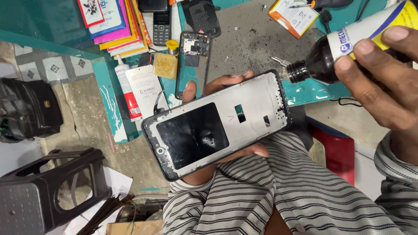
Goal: The person holds a disassembled phone frame and scrapes old adhesive from its edges with a small blade. They pour liquid from a bottle onto the frame, brush it with a toothbrush, and continue scraping and wiping the housing surfaces.
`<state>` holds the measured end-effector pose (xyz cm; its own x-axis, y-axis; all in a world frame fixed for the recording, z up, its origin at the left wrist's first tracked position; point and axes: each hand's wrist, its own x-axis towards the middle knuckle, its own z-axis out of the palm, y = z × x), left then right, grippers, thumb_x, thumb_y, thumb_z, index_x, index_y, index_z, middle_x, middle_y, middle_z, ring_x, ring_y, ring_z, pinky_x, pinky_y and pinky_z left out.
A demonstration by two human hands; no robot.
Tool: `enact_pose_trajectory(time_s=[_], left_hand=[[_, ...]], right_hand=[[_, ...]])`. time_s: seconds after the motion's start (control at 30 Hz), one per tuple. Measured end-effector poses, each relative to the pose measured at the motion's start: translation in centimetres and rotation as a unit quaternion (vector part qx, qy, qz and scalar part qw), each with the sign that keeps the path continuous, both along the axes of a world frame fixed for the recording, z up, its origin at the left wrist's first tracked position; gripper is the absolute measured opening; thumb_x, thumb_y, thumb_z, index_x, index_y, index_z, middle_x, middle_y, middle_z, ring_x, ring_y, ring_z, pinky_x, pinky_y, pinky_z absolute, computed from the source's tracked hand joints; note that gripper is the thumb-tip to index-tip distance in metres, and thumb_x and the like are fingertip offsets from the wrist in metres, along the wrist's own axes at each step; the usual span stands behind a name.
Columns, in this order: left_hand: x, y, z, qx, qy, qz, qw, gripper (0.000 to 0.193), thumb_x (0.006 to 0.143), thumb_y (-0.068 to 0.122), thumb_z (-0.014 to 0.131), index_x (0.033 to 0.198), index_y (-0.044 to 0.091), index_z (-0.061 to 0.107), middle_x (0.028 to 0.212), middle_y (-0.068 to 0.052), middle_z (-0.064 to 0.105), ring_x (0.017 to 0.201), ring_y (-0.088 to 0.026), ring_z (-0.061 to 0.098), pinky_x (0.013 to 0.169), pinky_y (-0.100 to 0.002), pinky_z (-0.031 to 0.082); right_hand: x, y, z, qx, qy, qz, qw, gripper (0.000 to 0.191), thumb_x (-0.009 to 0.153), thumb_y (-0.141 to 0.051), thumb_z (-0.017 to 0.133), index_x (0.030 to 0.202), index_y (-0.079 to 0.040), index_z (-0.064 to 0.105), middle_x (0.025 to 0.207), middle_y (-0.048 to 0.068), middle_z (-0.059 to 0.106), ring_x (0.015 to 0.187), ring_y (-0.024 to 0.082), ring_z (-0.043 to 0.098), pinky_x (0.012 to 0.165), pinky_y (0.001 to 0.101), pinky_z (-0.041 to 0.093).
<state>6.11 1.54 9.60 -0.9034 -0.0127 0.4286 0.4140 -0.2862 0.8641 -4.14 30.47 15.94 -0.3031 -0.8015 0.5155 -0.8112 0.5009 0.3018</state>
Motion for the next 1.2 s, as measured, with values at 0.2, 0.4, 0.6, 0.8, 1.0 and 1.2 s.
enact_pose_trajectory(time_s=[0.2, 0.4, 0.6, 0.8, 1.0, 1.2], left_hand=[[0.3, 0.1, -0.3, -0.005, -0.003, -0.007, 1.000, 0.134, 0.068, 0.023, 0.099, 0.166, 0.042, 0.009, 0.145, -0.012, 0.048, 0.141, -0.028, 0.052, 0.121, -0.044, 0.049], [0.0, 0.7, -1.0, 0.003, 0.013, -0.008, 1.000, 0.136, 0.069, 0.028, 0.097, 0.170, 0.040, 0.006, 0.145, -0.013, 0.048, 0.141, -0.028, 0.052, 0.120, -0.044, 0.049], [-0.1, 0.9, -1.1, 0.006, 0.015, -0.008, 1.000, 0.136, 0.069, 0.030, 0.096, 0.170, 0.040, 0.006, 0.145, -0.014, 0.048, 0.141, -0.028, 0.052, 0.120, -0.045, 0.049], [-0.1, 0.9, -0.7, 0.015, 0.018, -0.019, 1.000, 0.134, 0.069, 0.027, 0.096, 0.170, 0.040, 0.009, 0.144, -0.012, 0.049, 0.139, -0.028, 0.053, 0.121, -0.047, 0.048], [0.4, 0.7, -0.3, 0.029, -0.001, -0.031, 0.999, 0.128, 0.071, 0.024, 0.097, 0.166, 0.040, 0.013, 0.144, -0.010, 0.049, 0.139, -0.029, 0.053, 0.121, -0.047, 0.048], [-1.1, -0.5, -3.4, -0.041, 0.036, 0.016, 0.998, 0.125, 0.075, 0.026, 0.095, 0.168, 0.037, 0.012, 0.149, -0.007, 0.048, 0.141, -0.022, 0.050, 0.124, -0.043, 0.043]], right_hand=[[-0.3, -0.3, 0.0, -0.011, -0.006, 0.006, 1.000, 0.041, 0.078, 0.013, 0.089, 0.115, 0.000, 0.079, 0.127, 0.020, 0.067, 0.120, 0.046, 0.063, 0.096, 0.0531, 0.064], [-0.3, -0.1, 0.2, 0.012, -0.013, -0.011, 1.000, 0.041, 0.080, 0.012, 0.088, 0.116, -0.002, 0.075, 0.129, 0.020, 0.067, 0.122, 0.045, 0.063, 0.100, 0.0519, 0.062], [-0.8, 0.2, 0.0, 0.007, -0.002, 0.015, 1.000, 0.041, 0.079, 0.011, 0.088, 0.115, -0.002, 0.075, 0.127, 0.021, 0.069, 0.118, 0.046, 0.065, 0.096, 0.0521, 0.063], [-0.7, -0.1, 0.1, 0.003, 0.000, 0.014, 1.000, 0.041, 0.079, 0.013, 0.088, 0.115, -0.002, 0.075, 0.125, 0.021, 0.069, 0.117, 0.046, 0.066, 0.095, 0.0522, 0.064], [-0.4, -0.2, -0.3, -0.032, -0.037, -0.008, 0.999, 0.043, 0.080, 0.015, 0.088, 0.119, -0.001, 0.076, 0.127, 0.021, 0.067, 0.121, 0.047, 0.064, 0.100, 0.0531, 0.063], [-3.5, -2.2, -4.5, -0.192, -0.169, -0.003, 0.967, 0.042, 0.087, 0.006, 0.091, 0.122, 0.005, 0.067, 0.126, 0.022, 0.066, 0.120, 0.039, 0.066, 0.104, 0.0450, 0.060]])
